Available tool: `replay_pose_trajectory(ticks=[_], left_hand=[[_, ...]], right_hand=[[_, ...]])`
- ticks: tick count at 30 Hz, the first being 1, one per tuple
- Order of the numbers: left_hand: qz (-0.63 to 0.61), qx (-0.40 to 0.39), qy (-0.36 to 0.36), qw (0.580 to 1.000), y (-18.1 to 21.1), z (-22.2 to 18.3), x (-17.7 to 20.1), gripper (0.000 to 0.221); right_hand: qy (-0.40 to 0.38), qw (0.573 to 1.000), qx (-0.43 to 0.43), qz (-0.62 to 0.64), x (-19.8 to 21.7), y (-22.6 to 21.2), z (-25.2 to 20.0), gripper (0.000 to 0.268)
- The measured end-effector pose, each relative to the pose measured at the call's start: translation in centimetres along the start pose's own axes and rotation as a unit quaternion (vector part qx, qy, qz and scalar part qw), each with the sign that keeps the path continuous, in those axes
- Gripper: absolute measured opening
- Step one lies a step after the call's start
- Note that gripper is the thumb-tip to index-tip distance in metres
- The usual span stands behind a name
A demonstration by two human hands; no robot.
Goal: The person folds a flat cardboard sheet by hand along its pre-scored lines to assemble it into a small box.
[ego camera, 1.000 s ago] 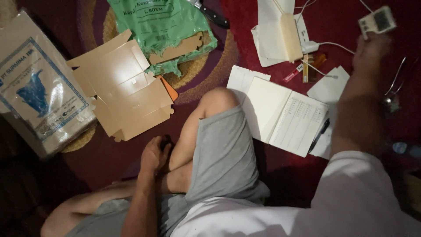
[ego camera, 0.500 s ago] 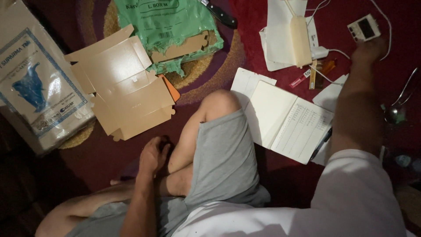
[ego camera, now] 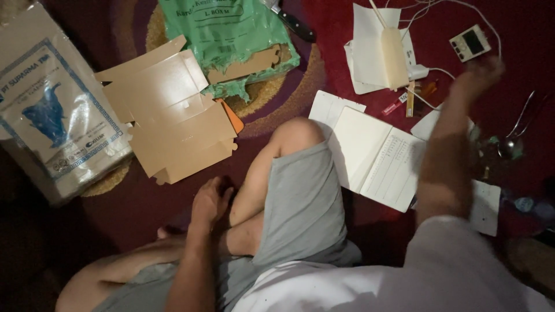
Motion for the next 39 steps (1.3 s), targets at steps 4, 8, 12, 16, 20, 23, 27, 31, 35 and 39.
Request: replay_pose_trajectory(ticks=[4,8,12,16,20,23,27,31,35,39], left_hand=[[-0.043,-0.007,-0.002,0.999,2.5,0.1,2.0,0.027],[0.021,0.005,-0.021,1.0,0.9,0.0,0.4,0.044],[0.048,-0.029,-0.023,0.998,-0.7,0.4,-1.8,0.051],[0.013,0.064,-0.046,0.997,1.1,-1.5,4.6,0.055],[-0.06,0.161,0.264,0.949,-5.9,-2.5,8.7,0.041],[-0.104,0.202,0.432,0.872,-10.4,-3.3,8.5,0.054],[-0.193,0.293,0.395,0.849,-10.9,-3.3,7.8,0.089],[-0.261,0.257,0.42,0.83,-14.2,-1.7,5.0,0.085],[-0.329,0.223,0.465,0.791,-13.0,-2.4,6.2,0.044],[-0.308,0.232,0.489,0.782,-11.7,-3.3,7.3,0.024]], right_hand=[[-0.013,0.97,-0.032,-0.241,-7.1,-1.5,-19.0,0.034],[-0.359,0.893,0.005,-0.271,-14.2,0.8,-32.9,0.032],[-0.627,0.684,0.117,-0.354,-19.7,-7.5,-54.5,0.052],[-0.676,0.615,0.145,-0.379,-22.7,-6.1,-64.2,0.044],[-0.585,0.654,0.118,-0.464,-24.1,8.5,-61.0,0.057],[-0.546,0.627,0.071,-0.551,-24.4,15.1,-58.5,0.066],[-0.551,0.664,-0.074,-0.5,-24.9,16.0,-57.3,0.064],[-0.52,0.711,-0.141,-0.451,-25.0,16.3,-57.6,0.064],[-0.495,0.716,-0.169,-0.461,-24.8,15.0,-58.0,0.062],[-0.526,0.715,-0.199,-0.416,-24.7,14.6,-57.9,0.047]])
Point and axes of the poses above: each hand's wrist, its own z-axis towards the middle knuckle, its own x-axis out of the back of the hand, y = z × x, the point moved 7 cm from there along z, towards the middle knuckle, and after that the axes turned 13 degrees about -x, right-handed, at the moved point
